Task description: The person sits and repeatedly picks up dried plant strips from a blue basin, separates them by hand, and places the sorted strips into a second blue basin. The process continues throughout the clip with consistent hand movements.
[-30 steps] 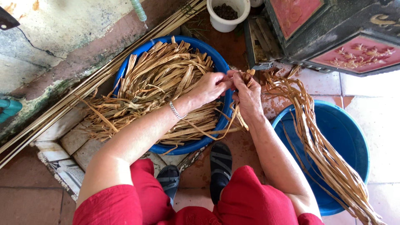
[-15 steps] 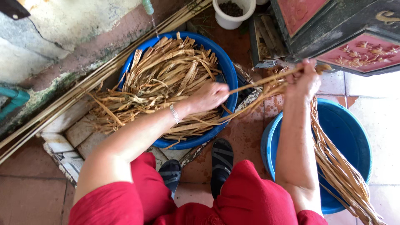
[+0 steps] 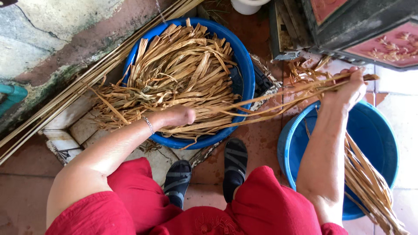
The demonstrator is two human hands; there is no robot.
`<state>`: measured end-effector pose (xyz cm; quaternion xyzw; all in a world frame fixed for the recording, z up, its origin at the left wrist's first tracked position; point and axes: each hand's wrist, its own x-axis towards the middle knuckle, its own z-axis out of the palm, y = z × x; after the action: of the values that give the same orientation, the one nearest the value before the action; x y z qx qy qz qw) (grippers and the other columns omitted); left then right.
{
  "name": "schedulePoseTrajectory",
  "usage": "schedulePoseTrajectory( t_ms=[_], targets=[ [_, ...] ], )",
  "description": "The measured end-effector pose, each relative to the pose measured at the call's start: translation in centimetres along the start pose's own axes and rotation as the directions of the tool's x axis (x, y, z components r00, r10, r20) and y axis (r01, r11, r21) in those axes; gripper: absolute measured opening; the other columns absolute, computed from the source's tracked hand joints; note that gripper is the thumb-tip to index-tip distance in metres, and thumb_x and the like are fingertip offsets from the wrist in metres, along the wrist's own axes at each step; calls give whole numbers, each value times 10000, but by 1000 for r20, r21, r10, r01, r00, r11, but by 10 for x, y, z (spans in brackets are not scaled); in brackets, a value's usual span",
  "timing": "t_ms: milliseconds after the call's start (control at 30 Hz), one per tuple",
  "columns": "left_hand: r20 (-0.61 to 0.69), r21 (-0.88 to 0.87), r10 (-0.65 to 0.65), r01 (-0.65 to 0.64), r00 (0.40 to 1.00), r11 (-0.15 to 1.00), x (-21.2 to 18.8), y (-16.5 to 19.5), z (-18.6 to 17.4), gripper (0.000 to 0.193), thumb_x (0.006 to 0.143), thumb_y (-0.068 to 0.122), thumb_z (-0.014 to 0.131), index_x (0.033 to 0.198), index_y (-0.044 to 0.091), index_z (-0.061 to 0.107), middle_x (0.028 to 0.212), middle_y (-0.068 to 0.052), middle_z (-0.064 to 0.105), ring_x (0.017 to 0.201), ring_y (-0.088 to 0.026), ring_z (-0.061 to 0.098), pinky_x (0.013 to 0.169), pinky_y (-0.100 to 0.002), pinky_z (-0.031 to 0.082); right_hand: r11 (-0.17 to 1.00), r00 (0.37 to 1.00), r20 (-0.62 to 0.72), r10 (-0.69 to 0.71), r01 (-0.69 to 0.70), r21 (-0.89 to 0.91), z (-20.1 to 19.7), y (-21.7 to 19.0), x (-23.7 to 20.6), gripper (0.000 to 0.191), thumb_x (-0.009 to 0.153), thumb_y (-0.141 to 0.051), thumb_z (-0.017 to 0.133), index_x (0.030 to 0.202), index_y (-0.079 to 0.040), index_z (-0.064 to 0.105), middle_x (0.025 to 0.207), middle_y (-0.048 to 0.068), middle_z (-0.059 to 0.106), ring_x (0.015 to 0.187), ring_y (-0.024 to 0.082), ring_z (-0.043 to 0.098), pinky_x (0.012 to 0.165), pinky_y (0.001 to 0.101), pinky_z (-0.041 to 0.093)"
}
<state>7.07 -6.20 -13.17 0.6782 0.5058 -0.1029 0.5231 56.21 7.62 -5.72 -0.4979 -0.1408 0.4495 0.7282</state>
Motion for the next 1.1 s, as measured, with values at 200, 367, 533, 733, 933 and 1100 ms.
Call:
schedulePoseTrajectory(
  t_ms=[200,367,533,733,933,1100],
  targets=[
    [-240,113,-253,286,937,952,33,-32,-26,434,1141,272,312,872,56,576,636,-52,421,560,-132,311,529,-292,384,997,974,221,37,-51,57,8,-11,-2,259,1195,-268,544,1007,-89,548,757,47,492,633,175,459,589,333,405],
    [-327,241,205,-128,922,962,110,-37,-15,281,1020,93,434,767,62,552,657,-10,502,588,-104,491,548,-292,514,993,906,411,102,-67,-100,26,-13,-22,320,1155,-434,558,1021,-146,593,716,-35,389,607,107,327,540,291,262],
    [-400,388,71,99,914,916,138,-18,14,239,997,154,493,786,82,578,709,-45,557,611,-148,513,573,-319,498,951,879,444,177,-36,-308,70,10,-70,118,1076,-236,675,1062,-126,635,676,-60,430,533,71,327,470,253,252],
    [-480,-22,-29,21,877,1000,111,8,-23,238,1018,230,539,822,129,630,745,-69,614,593,-153,513,544,-335,486,738,869,264,418,-156,-656,106,22,-114,141,957,-166,732,918,-32,709,563,-20,461,408,51,324,360,207,231],
    [-753,-62,242,-432,612,900,69,55,-38,145,963,185,673,1026,80,750,769,-79,726,483,-121,546,415,-303,458,624,767,318,557,-134,-770,126,50,-139,205,979,-234,610,980,-50,699,732,54,697,380,56,409,325,221,285],
    [-726,-51,336,-533,601,844,41,105,-38,146,956,180,699,1015,58,752,890,-58,746,551,-105,614,483,-266,514,901,785,529,322,-83,-426,119,53,-144,205,1020,-209,649,1070,-25,725,797,28,667,468,36,443,401,201,308]
  ],
)
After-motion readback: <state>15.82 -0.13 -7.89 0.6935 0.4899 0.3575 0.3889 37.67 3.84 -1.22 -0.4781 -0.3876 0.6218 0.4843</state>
